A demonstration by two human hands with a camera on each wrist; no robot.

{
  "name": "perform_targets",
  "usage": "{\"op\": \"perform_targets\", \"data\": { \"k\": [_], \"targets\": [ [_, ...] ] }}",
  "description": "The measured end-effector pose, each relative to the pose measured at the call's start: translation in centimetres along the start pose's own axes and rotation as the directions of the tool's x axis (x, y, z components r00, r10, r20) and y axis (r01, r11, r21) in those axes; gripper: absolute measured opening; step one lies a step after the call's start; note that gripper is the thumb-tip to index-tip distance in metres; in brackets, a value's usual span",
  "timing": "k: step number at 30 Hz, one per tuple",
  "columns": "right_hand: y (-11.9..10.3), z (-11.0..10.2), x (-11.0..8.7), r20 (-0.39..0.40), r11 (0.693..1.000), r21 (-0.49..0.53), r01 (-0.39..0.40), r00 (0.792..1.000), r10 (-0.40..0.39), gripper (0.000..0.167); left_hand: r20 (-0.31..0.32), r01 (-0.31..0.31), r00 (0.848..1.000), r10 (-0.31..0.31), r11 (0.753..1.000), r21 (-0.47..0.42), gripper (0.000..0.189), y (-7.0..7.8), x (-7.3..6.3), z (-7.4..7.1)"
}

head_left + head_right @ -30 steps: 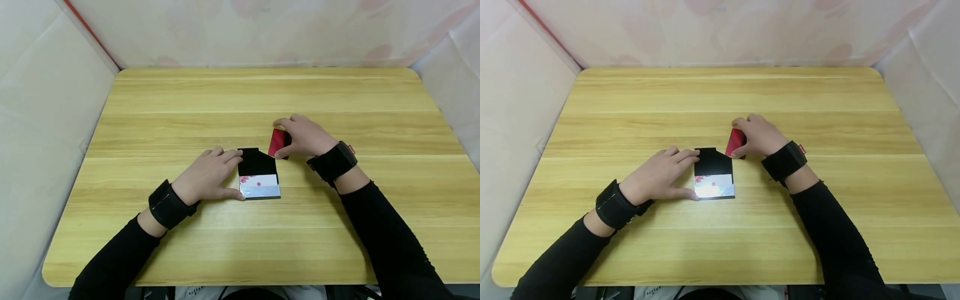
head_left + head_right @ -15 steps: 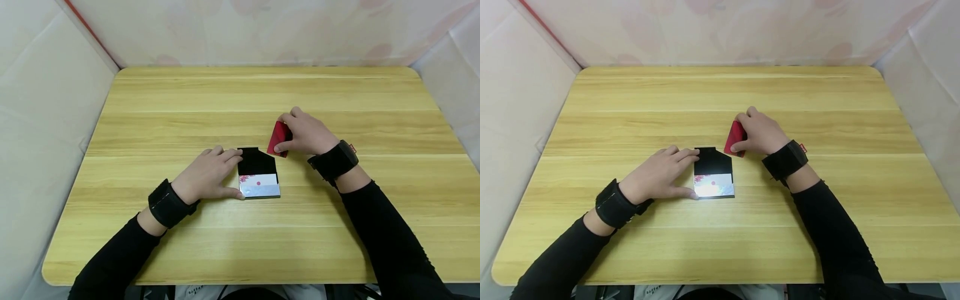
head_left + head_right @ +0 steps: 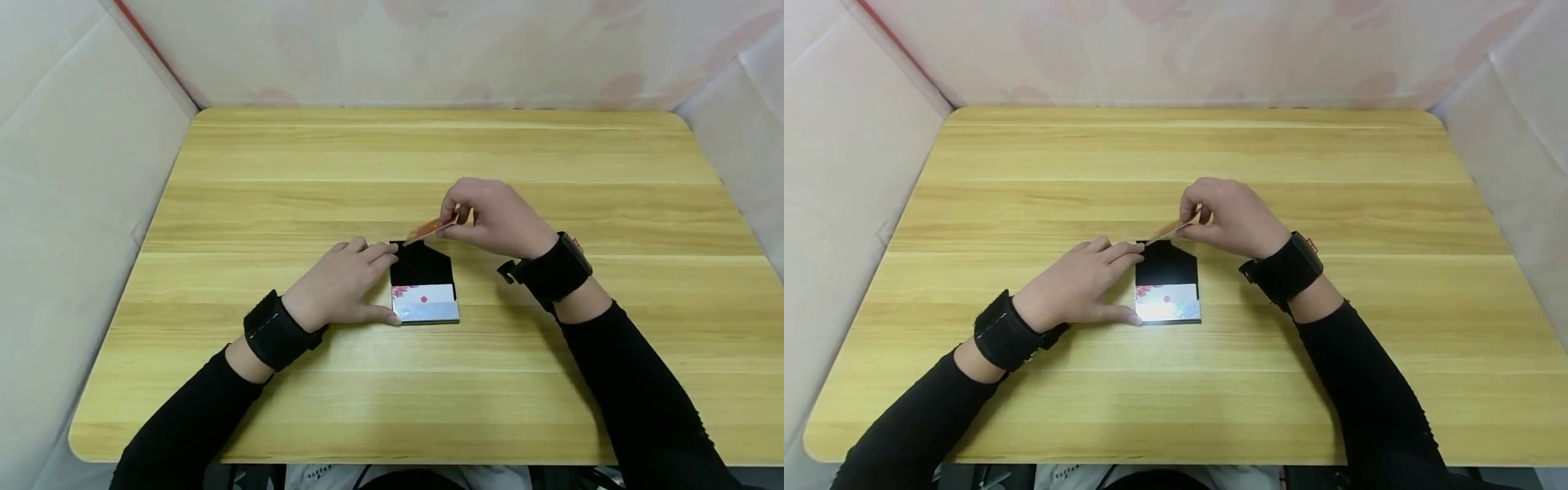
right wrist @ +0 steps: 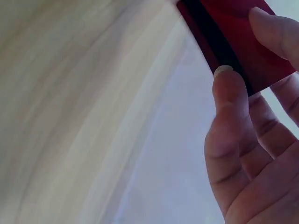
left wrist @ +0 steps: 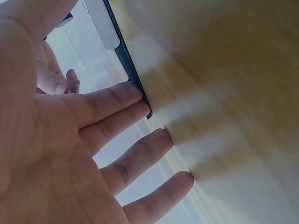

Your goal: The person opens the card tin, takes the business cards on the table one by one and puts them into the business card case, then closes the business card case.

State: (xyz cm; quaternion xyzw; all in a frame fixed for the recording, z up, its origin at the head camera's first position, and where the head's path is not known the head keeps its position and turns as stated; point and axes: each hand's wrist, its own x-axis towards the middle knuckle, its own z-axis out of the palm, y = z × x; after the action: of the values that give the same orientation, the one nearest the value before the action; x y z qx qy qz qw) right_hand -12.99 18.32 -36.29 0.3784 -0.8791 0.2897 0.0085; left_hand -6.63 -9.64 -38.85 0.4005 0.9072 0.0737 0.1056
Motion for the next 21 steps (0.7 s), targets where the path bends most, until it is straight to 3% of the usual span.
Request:
{"op": "perform_targets", "data": {
  "k": [4, 10, 16, 21],
  "targets": [
    [-0.1, 0.2, 0.0, 0.112, 1.0, -0.007, -0.031, 0.993, 0.031, 0.018, -0.001, -0.002, 1.0, 0.002, 1.0, 0.005, 0.1, 0.1, 0.1, 0.0],
    [0.0, 0.3, -0.2, 0.287, 0.989, -0.049, -0.14, 0.946, 0.148, 0.021, -0.012, -0.009, 1.0, 0.009, 1.0, 0.012, 0.102, 0.1, 0.2, -0.1],
    [0.1, 1.3, -0.3, 0.28, 0.985, -0.103, -0.137, 0.946, 0.161, 0.011, -0.015, -0.015, 1.0, 0.015, 1.0, 0.006, 0.102, 0.2, 0.1, 0.0],
    [-0.2, 1.6, -0.1, 0.257, 0.971, -0.174, -0.161, 0.945, 0.203, 0.027, -0.011, -0.012, 1.0, 0.012, 1.0, 0.008, 0.101, 0.2, 0.2, -0.1]
  ]
}}
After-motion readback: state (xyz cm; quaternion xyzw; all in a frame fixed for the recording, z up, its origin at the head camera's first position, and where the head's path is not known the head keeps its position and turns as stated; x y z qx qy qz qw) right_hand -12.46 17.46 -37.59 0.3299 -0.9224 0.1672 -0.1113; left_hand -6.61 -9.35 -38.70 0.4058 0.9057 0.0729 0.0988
